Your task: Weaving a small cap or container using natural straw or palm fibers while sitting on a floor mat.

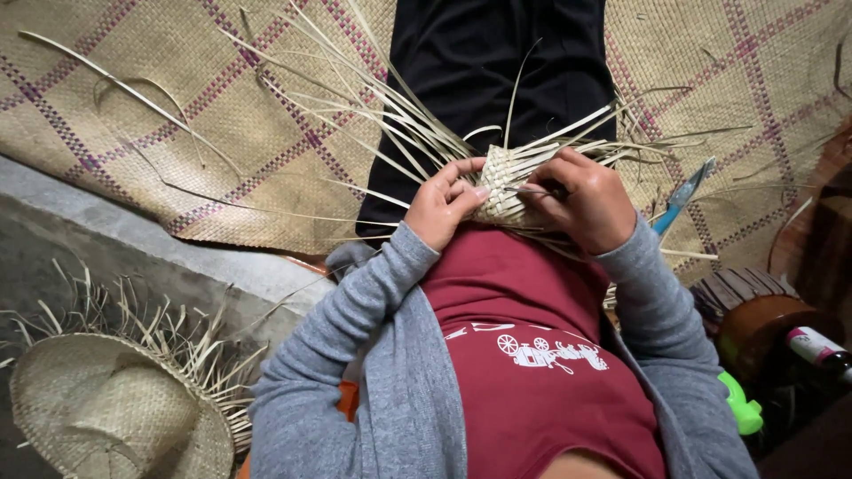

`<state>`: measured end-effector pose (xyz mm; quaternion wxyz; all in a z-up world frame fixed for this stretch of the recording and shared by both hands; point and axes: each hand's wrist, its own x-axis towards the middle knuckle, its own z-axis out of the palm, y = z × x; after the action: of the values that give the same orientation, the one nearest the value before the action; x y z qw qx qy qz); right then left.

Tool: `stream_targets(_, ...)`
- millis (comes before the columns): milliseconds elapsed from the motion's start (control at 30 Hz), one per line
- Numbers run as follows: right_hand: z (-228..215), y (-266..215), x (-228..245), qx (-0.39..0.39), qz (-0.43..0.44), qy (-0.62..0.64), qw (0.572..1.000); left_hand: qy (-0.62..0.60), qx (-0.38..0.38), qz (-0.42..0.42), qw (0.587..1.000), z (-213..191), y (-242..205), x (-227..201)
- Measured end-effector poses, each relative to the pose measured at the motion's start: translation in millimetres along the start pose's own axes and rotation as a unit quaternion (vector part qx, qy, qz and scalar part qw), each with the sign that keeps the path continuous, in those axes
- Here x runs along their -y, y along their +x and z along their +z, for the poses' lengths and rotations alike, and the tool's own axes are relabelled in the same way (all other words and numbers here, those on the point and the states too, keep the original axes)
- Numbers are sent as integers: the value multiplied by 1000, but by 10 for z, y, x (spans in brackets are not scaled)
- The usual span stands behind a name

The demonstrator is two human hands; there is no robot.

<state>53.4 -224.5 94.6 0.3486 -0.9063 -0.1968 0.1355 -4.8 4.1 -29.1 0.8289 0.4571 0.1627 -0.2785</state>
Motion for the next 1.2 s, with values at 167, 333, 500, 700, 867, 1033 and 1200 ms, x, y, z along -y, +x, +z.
stream_targets(167,43,-23,-56,-22,-11,-6,1000,16,6,5,1000,61,-48,-147)
stream_targets(333,-166,-106,235,-54,-38,-198,978,17,-2,10,1000,16,-13,-92)
stream_targets(500,-268,-202,579,-46,-111,-262,958,48,-15,5,999,75,-31,-231)
stream_targets(700,-139,-70,434,5,-110,-151,982,35,-34,9,999,91,-43,-221)
stream_targets(867,-149,-53,323,20,-78,-163,983,81,35,37,995,79,-107,-283)
stream_targets(1033,-131,-55,304,19,-76,-196,977,110,100,82,985,16,-187,-383)
stream_targets(1200,-176,-80,334,13,-64,-185,981,141,81,91,982,73,-218,-509)
